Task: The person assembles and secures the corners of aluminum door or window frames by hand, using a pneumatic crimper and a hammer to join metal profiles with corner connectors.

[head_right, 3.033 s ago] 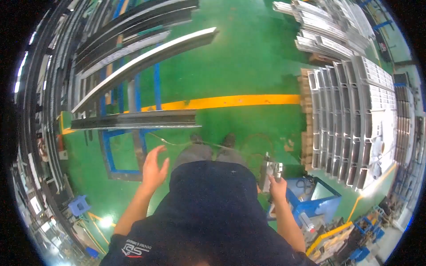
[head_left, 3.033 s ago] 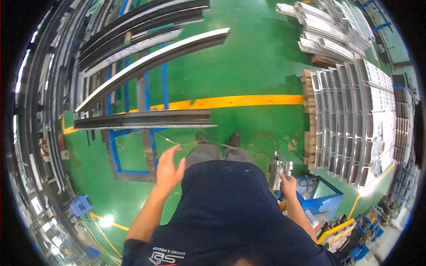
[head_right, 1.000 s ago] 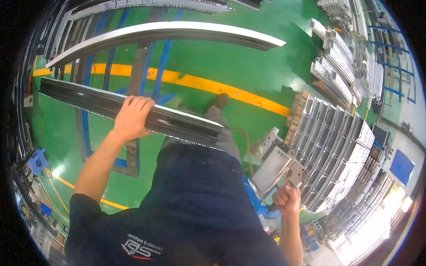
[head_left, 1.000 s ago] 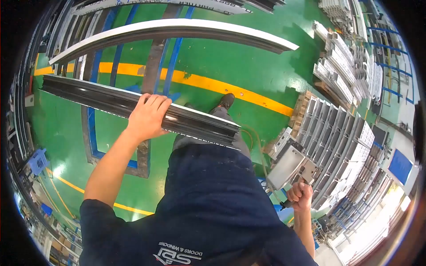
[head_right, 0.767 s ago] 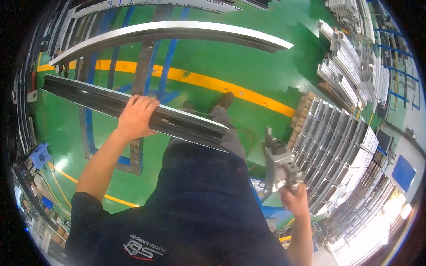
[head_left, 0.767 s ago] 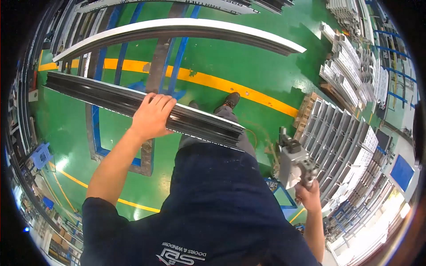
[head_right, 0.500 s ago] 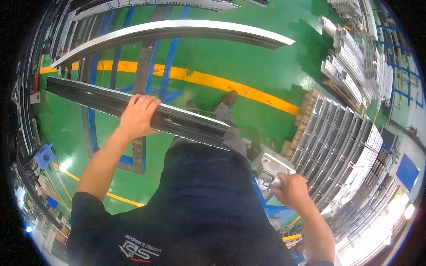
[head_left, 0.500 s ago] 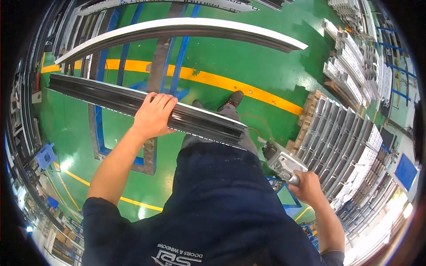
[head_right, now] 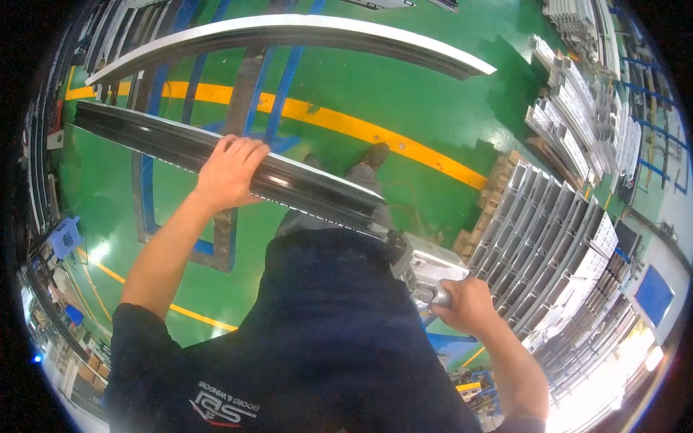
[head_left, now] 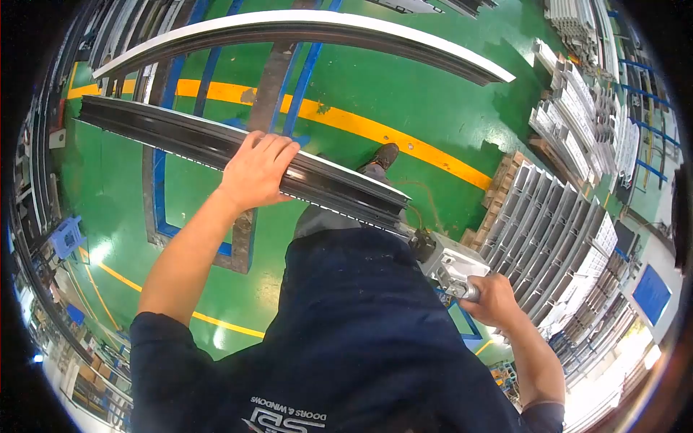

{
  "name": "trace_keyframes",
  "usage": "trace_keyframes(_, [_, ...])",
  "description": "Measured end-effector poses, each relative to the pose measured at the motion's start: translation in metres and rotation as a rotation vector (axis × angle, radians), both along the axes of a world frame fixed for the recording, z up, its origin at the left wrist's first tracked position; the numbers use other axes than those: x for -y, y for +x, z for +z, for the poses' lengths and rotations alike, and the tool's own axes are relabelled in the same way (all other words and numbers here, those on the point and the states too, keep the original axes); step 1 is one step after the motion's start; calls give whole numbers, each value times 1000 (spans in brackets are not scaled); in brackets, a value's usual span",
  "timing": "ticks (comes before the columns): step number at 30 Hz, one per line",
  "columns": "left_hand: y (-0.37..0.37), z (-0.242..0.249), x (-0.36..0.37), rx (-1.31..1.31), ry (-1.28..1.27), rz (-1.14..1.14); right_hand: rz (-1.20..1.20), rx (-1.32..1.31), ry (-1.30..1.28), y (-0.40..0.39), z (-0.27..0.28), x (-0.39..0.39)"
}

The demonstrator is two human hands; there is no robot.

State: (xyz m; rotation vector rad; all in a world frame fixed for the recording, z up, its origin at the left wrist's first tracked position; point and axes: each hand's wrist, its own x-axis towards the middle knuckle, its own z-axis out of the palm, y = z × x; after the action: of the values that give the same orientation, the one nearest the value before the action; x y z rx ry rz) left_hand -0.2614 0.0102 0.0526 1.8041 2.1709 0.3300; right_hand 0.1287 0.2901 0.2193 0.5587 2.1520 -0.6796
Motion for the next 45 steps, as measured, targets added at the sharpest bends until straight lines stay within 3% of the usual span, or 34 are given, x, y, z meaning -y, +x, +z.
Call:
trace_keyframes(27, [-1,-2,1,-25,-59,-7,-9,20,-65,-20,-6,4])
trace_keyframes(34, [-1,-1,1,-19,-102,-16,-17,-98,-159,-31,-7,5])
trace_keyframes(45, [-2,0,-4,-20,-75,-9,24,-102,-95,-39,-4,5])
